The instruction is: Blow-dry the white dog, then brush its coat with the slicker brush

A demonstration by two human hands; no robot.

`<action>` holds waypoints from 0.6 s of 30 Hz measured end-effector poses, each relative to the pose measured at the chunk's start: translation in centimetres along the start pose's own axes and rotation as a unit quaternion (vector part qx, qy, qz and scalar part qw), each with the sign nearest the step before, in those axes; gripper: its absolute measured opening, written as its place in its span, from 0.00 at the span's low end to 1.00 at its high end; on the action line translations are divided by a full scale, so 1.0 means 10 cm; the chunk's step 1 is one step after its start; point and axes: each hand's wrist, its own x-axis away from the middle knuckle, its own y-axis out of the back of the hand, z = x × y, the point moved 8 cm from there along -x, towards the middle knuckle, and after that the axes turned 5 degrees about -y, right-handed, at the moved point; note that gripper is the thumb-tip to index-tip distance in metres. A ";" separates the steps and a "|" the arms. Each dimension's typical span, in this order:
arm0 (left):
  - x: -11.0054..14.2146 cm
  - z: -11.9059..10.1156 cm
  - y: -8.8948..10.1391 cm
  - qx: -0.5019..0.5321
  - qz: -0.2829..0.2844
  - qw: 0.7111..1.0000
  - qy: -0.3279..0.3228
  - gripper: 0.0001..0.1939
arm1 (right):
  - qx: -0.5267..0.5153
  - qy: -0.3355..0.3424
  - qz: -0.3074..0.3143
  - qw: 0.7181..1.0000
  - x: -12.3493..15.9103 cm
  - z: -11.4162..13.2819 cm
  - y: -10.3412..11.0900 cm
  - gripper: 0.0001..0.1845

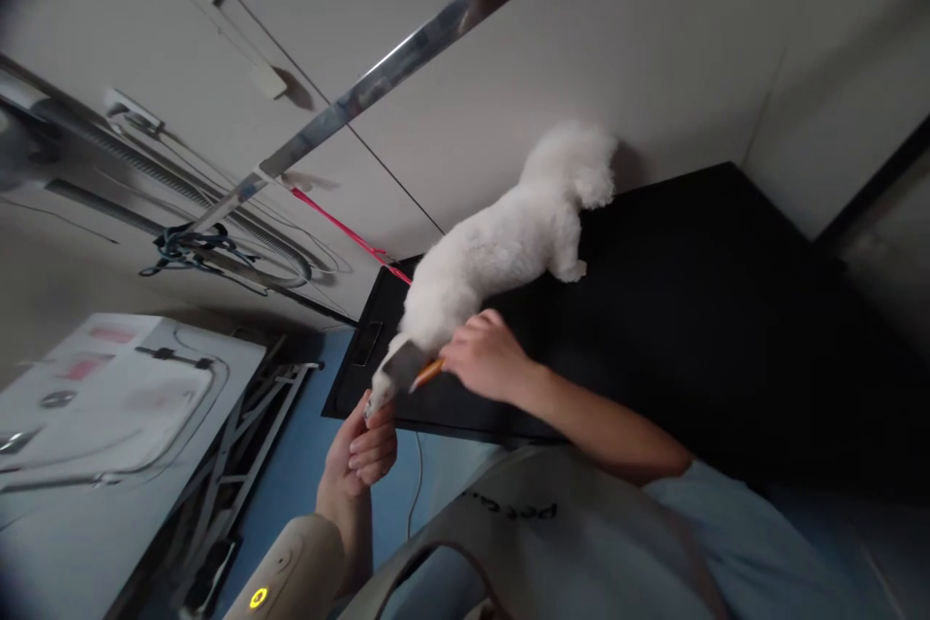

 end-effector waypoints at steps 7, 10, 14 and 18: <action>-0.01 -0.04 0.16 -0.029 -0.005 0.999 -0.021 0.24 | -0.015 -0.013 -0.006 1.000 -0.13 -0.28 -0.11 0.06; -0.02 -0.05 0.21 0.005 0.017 0.998 -0.059 0.23 | -0.026 -0.095 -0.002 0.995 -0.19 -0.84 -0.18 0.07; -0.03 -0.14 0.40 0.006 0.021 0.994 -0.105 0.23 | 0.060 -0.259 -0.097 0.959 -0.07 -1.55 0.03 0.10; -0.05 -0.37 0.60 -0.076 -0.010 0.990 -0.117 0.27 | 0.032 -0.191 -0.089 0.977 -0.08 -1.55 -0.05 0.07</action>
